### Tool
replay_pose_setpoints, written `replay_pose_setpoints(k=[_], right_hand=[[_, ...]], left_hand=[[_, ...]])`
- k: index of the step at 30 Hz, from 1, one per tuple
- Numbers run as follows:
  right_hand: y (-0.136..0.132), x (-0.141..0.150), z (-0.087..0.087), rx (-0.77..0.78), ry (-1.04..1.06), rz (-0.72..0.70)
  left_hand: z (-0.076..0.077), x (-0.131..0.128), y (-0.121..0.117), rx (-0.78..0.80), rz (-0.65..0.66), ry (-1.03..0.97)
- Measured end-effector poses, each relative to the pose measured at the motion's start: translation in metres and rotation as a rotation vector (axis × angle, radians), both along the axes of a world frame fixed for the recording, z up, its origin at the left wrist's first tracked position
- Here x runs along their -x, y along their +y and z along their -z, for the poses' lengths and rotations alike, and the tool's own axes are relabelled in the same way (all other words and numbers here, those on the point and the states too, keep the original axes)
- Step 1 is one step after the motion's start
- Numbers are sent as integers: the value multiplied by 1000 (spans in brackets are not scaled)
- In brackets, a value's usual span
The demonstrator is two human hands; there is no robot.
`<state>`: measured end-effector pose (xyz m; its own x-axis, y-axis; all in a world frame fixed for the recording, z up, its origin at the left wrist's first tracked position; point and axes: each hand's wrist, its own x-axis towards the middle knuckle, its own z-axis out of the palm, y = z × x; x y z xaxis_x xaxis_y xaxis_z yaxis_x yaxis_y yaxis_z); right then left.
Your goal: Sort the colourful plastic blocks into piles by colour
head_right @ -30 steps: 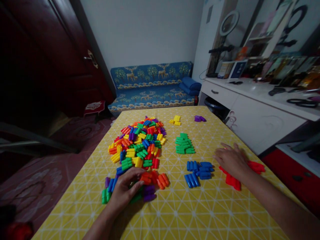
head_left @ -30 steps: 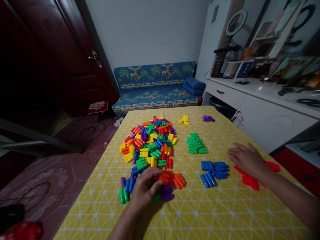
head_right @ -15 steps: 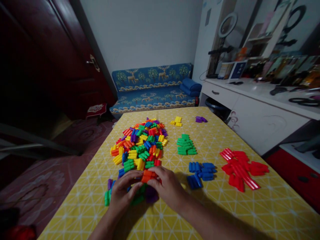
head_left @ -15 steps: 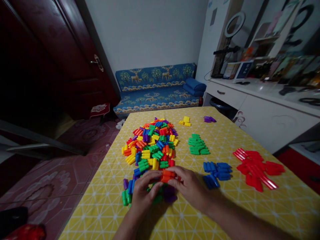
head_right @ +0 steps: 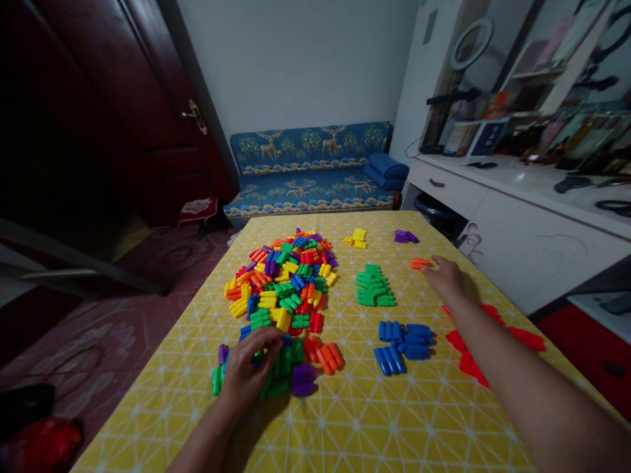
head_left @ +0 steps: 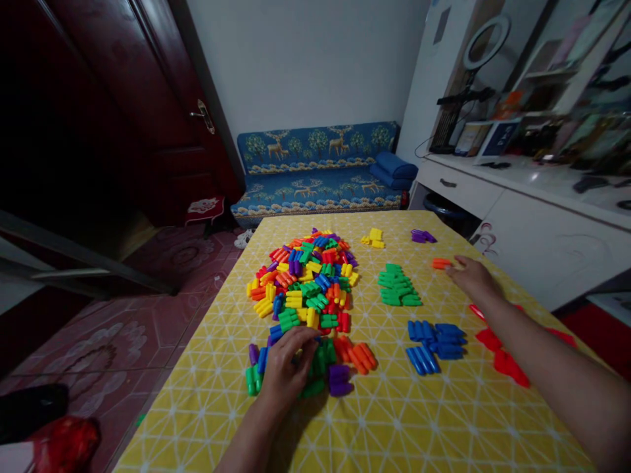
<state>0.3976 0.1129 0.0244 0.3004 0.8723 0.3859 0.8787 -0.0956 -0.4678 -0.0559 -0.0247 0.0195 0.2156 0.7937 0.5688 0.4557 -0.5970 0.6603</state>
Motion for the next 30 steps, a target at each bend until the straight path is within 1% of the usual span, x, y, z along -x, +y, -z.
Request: replay_pose_setpoints(k=[1,3,4,5,6,8,9,10,12,13,15,18,21,23,30], right_hand=[[-8,12,0,-42,18,37],[-32,51,-1,-132,154,38],[-48,78,-1,-167,262,-49],[-65,108,-1,-159,365,-173],[-83,140,0,-122,462,-299],[-118,199,4,3,617,-489],[-132,224,7,53,679,-563],[-142,245,11,76,725,-604],[-153,273,18,53,750,-630],[-154,280,22,14,731,-623],[-152,285,27,-81,645,-618],[-150,281,31,-172,504,-685],[-152,279,33,-183,403,-783],[-154,278,35,-179,364,-821],[-151,277,40,-139,340,-810]], left_hand=[[1,0,0,1,-15,-1],[2,1,1,5,-51,-12],[2,1,1,6,-74,-21],[2,1,2,9,-98,-30],[3,1,3,12,-121,-37],[3,1,4,14,-163,-44],[4,1,5,15,-178,-44],[4,1,6,18,-186,-42],[6,1,6,31,-191,-38],[7,1,7,42,-189,-35],[8,1,7,59,-184,-33],[9,-1,7,74,-173,-35],[9,-2,7,93,-166,-39],[9,-3,7,108,-169,-40],[11,-4,9,118,-167,-6]])
